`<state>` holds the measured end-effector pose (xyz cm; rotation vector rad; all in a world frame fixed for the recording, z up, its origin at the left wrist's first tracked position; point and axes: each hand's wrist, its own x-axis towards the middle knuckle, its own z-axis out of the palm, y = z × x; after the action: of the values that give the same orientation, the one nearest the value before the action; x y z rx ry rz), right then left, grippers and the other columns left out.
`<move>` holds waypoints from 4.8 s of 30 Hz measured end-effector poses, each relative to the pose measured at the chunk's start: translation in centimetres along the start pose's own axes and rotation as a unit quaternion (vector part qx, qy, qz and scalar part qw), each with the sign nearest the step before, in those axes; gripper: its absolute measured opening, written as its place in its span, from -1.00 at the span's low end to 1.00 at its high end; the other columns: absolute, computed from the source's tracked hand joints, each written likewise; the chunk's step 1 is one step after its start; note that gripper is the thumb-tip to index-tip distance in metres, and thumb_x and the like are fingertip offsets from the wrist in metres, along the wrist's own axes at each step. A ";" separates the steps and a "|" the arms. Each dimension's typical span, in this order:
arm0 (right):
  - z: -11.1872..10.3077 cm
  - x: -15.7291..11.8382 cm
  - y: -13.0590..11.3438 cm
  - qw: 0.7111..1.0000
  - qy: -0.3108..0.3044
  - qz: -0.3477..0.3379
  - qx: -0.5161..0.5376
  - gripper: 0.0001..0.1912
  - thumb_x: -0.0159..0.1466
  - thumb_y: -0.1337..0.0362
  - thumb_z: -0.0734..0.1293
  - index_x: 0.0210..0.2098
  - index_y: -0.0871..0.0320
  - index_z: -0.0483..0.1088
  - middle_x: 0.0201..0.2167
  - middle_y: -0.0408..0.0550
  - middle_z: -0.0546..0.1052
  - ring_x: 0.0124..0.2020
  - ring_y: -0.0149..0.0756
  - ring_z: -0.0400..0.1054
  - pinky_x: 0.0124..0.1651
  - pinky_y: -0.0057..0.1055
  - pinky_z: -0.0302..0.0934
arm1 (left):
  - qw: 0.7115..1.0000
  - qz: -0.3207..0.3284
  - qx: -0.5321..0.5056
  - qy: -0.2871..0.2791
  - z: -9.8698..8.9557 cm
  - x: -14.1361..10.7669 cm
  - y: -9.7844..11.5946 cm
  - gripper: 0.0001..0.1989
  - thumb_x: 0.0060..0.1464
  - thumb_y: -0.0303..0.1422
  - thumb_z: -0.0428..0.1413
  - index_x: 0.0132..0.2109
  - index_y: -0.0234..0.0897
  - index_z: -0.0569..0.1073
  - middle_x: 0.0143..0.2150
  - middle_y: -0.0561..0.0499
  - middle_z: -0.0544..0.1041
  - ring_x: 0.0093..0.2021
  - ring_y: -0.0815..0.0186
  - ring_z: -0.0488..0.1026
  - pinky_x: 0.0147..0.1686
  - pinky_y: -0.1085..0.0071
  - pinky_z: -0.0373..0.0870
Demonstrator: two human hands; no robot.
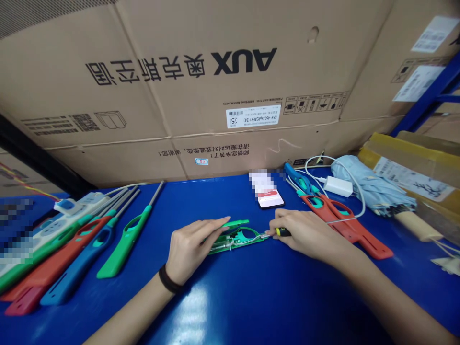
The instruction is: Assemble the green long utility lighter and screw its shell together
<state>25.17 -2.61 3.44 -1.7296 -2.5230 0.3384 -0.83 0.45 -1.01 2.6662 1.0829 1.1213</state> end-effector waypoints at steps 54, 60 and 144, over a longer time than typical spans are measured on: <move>0.1 -0.1 -0.4 1.000 0.003 0.000 0.000 -0.86 0.17 0.44 0.34 -0.37 0.06 0.48 -0.39 -0.15 0.45 -0.39 -0.31 0.39 -0.47 -0.45 -0.07 | 0.987 0.085 0.027 -0.134 1.2 0.6 0.6 -0.60 0.20 -0.24 0.05 0.15 -0.22 0.32 0.05 -0.06 0.49 -0.04 0.23 0.49 -0.10 0.28 0.50; 0.3 -0.3 -0.3 1.000 0.009 -0.006 0.001 -0.86 0.19 0.43 0.33 -0.38 0.06 0.48 -0.40 -0.15 0.44 -0.41 -0.32 0.38 -0.48 -0.45 -0.08 | 0.987 0.052 -0.003 -0.150 1.3 0.7 0.9 -0.66 0.19 -0.21 0.07 0.10 -0.13 0.40 0.06 0.00 0.49 -0.06 0.23 0.48 -0.12 0.27 0.50; 1.2 -0.2 -1.0 0.948 0.219 -0.221 -0.063 -0.71 0.37 0.28 0.14 -0.21 0.18 0.50 -0.51 -0.10 0.47 -0.45 -0.33 0.27 -0.46 -0.38 0.00 | 0.986 0.034 -0.132 -0.095 -0.6 0.7 1.2 -0.78 0.18 -0.34 0.09 -0.03 -0.25 0.46 -0.17 -0.06 0.59 -0.24 0.30 0.52 -0.22 0.40 0.47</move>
<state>24.12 -3.34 2.50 -1.0570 -2.5207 -0.2165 -0.19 -0.17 0.21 2.5523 0.7575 0.9232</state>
